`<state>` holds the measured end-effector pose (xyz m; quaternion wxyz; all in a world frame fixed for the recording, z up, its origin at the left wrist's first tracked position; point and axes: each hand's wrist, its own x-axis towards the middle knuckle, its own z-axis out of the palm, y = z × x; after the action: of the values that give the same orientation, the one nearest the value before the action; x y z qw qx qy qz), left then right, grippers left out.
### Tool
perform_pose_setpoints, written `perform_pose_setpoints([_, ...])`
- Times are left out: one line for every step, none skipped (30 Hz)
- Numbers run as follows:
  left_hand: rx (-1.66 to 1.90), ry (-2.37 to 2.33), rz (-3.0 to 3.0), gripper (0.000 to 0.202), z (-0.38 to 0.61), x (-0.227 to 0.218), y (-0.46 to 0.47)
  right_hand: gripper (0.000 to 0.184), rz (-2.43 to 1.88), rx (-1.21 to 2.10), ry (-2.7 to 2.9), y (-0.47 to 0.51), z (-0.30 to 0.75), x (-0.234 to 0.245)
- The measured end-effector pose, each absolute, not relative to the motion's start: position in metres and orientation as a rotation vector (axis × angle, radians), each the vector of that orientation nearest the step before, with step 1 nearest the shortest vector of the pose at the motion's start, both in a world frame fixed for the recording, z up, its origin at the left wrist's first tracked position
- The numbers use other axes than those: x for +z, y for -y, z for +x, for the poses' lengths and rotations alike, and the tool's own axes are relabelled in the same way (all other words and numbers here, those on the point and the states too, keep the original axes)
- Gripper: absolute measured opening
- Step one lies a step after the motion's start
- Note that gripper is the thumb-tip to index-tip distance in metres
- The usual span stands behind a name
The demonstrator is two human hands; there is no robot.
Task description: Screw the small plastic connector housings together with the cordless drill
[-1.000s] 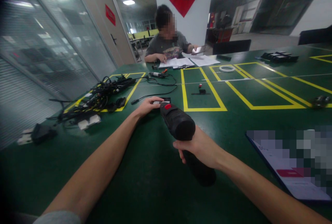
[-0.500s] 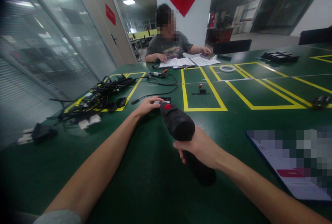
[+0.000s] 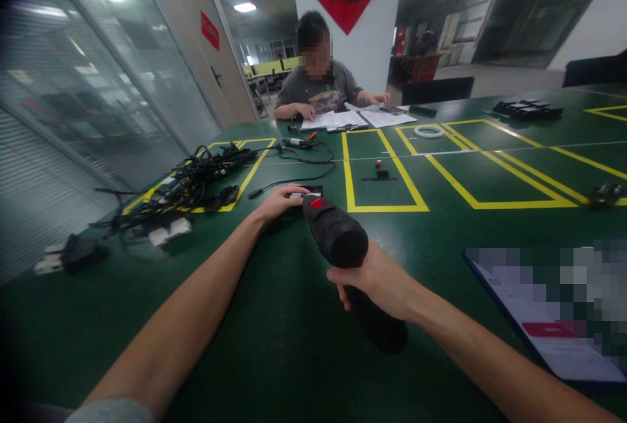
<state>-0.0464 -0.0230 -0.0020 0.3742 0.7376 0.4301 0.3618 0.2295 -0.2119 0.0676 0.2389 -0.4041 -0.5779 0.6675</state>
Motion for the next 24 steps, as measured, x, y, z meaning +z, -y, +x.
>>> perform_pose_setpoints([0.926,-1.102,1.887,0.037,-0.046,-0.002,0.023,0.028,-1.102,1.83,1.582,0.212,0.23,0.067])
perform_pose_setpoints([0.925,-1.103,1.885,0.037,-0.046,-0.002,0.023,0.028,-1.098,1.831,1.577,0.211,0.23,0.066])
perform_pose_setpoints([0.925,-1.104,1.884,0.037,-0.046,-0.002,0.023,0.028,-1.094,1.832,1.573,0.211,0.231,0.065])
perform_pose_setpoints([0.925,-1.105,1.884,0.036,-0.046,-0.002,0.023,0.027,-1.093,1.833,1.568,0.211,0.231,0.064])
perform_pose_setpoints([0.925,-1.107,1.884,0.036,-0.046,-0.002,0.023,0.027,-1.093,1.834,1.564,0.211,0.232,0.063])
perform_pose_setpoints([0.924,-1.109,1.884,0.036,-0.046,-0.002,0.023,0.027,-1.096,1.834,1.559,0.21,0.232,0.062])
perform_pose_setpoints([0.924,-1.111,1.885,0.036,-0.046,-0.001,0.023,0.027,-1.099,1.838,1.555,0.21,0.233,0.062])
perform_pose_setpoints([0.924,-1.113,1.886,0.036,-0.046,-0.001,0.023,0.027,-1.101,1.841,1.554,0.21,0.233,0.061])
perform_pose_setpoints([0.923,-1.116,1.888,0.036,-0.046,-0.001,0.024,0.027,-1.096,1.845,1.556,0.21,0.233,0.06])
perform_pose_setpoints([0.923,-1.118,1.89,0.036,-0.046,0.0,0.024,0.026,-1.086,1.848,1.559,0.21,0.234,0.059])
perform_pose_setpoints([0.922,-1.119,1.891,0.036,-0.046,0.0,0.024,0.025,-1.074,1.851,1.563,0.21,0.234,0.059])
perform_pose_setpoints([0.921,-1.12,1.893,0.036,-0.046,0.001,0.025,0.025,-1.065,1.851,1.567,0.209,0.234,0.058])
perform_pose_setpoints([0.921,-1.122,1.893,0.036,-0.046,0.001,0.025,0.024,-1.06,1.849,1.571,0.209,0.234,0.057])
perform_pose_setpoints([0.92,-1.124,1.893,0.036,-0.045,0.001,0.025,0.024,-1.058,1.844,1.573,0.209,0.235,0.056])
perform_pose_setpoints([0.919,-1.126,1.892,0.035,-0.045,0.001,0.025,0.024,-1.06,1.841,1.574,0.21,0.235,0.056])
perform_pose_setpoints([0.918,-1.129,1.892,0.034,-0.045,0.002,0.025,0.024,-1.064,1.836,1.575,0.21,0.234,0.056])
perform_pose_setpoints([0.917,-1.131,1.891,0.034,-0.045,0.002,0.025,0.024,-1.064,1.831,1.578,0.21,0.234,0.056])
perform_pose_setpoints([0.916,-1.133,1.891,0.033,-0.045,0.002,0.025,0.024,-1.063,1.828,1.582,0.21,0.234,0.057])
perform_pose_setpoints([0.916,-1.134,1.892,0.033,-0.045,0.001,0.025,0.024,-1.062,1.826,1.586,0.21,0.234,0.057])
perform_pose_setpoints([0.916,-1.135,1.893,0.033,-0.045,0.001,0.025,0.024,-1.063,1.826,1.589,0.21,0.234,0.057])
perform_pose_setpoints([0.917,-1.134,1.894,0.033,-0.045,0.001,0.024,0.024,-1.066,1.825,1.587,0.211,0.233,0.058])
perform_pose_setpoints([0.919,-1.133,1.896,0.033,-0.045,0.0,0.024,0.025,-1.07,1.826,1.585,0.211,0.233,0.058])
perform_pose_setpoints([0.921,-1.131,1.897,0.033,-0.045,0.0,0.024,0.025,-1.074,1.828,1.584,0.211,0.233,0.058])
perform_pose_setpoints([0.923,-1.129,1.899,0.033,-0.045,0.0,0.023,0.025,-1.076,1.829,1.585,0.211,0.233,0.059])
